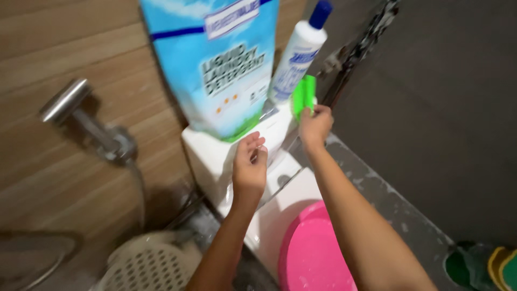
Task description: The person scrubs a green brush and a white plastic stool with a handheld shower sprayer in a bathroom. They rinse a pink basin and the floor, then spray the walls and toilet area to remove soap residue.
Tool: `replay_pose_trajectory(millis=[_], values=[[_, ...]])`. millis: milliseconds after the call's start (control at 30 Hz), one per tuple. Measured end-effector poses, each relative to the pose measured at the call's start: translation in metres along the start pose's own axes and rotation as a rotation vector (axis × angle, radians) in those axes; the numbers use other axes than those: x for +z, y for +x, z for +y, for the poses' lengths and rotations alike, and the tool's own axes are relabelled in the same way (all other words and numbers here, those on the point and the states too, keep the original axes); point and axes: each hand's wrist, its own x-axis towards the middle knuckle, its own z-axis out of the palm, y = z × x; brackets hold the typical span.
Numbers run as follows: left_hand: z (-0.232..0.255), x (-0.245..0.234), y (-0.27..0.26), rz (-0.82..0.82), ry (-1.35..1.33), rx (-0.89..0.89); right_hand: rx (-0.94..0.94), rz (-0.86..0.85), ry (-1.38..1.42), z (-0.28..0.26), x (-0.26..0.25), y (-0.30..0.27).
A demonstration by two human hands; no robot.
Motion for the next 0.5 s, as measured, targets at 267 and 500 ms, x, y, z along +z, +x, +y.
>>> replay_pose_trajectory(millis=[267,500], values=[[-0.074,-0.144,-0.159,0.135,0.312,-0.089,0.47,-0.479,0.675,0.044,-0.081,-0.256],[-0.151,-0.379,-0.276,0.254,0.699,-0.254,0.484,-1.043,-0.06,0.046,-0.072,-0.532]])
